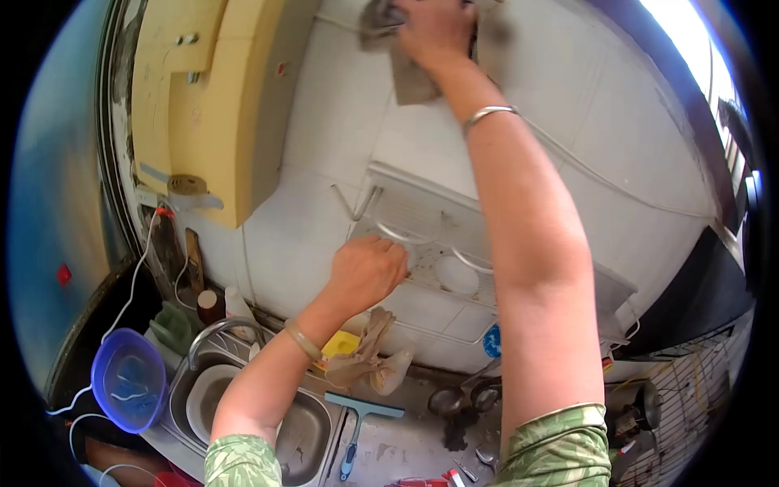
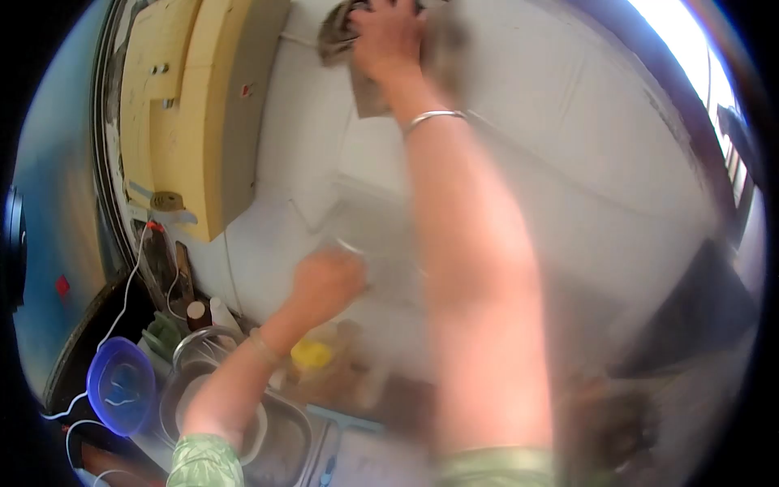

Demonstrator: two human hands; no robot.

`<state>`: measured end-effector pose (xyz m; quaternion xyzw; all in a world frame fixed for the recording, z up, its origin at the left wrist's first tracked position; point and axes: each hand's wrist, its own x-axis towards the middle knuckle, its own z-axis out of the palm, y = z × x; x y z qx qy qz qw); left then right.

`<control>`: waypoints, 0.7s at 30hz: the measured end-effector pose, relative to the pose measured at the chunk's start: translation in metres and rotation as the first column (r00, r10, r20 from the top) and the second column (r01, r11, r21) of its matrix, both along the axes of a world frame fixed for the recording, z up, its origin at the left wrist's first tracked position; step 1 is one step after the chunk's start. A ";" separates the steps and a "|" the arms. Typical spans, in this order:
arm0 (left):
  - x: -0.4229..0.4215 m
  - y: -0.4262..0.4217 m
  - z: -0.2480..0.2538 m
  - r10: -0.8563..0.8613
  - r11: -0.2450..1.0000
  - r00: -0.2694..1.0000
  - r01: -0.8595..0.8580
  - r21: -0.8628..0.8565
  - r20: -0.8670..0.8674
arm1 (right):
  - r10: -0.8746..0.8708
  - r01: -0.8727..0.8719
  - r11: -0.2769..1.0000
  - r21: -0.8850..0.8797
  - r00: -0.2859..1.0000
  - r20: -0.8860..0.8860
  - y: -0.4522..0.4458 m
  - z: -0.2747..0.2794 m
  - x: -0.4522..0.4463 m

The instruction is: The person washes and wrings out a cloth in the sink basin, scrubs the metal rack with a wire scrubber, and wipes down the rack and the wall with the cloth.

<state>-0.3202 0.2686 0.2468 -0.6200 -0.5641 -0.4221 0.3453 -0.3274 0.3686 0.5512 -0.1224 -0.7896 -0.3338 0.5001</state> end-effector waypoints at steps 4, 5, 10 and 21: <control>-0.005 -0.001 -0.003 -0.039 0.999 0.999 0.039 0.034 -0.005 | 0.291 -0.291 0.957 0.000 0.957 -0.020 -0.011 -0.004 0.003; -0.008 -0.002 -0.002 -0.041 0.999 0.999 0.041 0.034 0.010 | 0.357 -0.358 0.916 0.179 0.933 0.038 -0.008 -0.019 0.003; -0.008 -0.001 -0.011 -0.057 0.998 0.998 0.057 -0.023 0.023 | 0.252 -0.369 0.907 0.201 0.860 0.443 0.011 -0.117 -0.031; -0.009 0.006 -0.014 -0.104 0.990 0.994 0.100 0.096 0.043 | -0.052 0.340 0.933 -0.120 0.457 0.888 0.027 -0.184 -0.030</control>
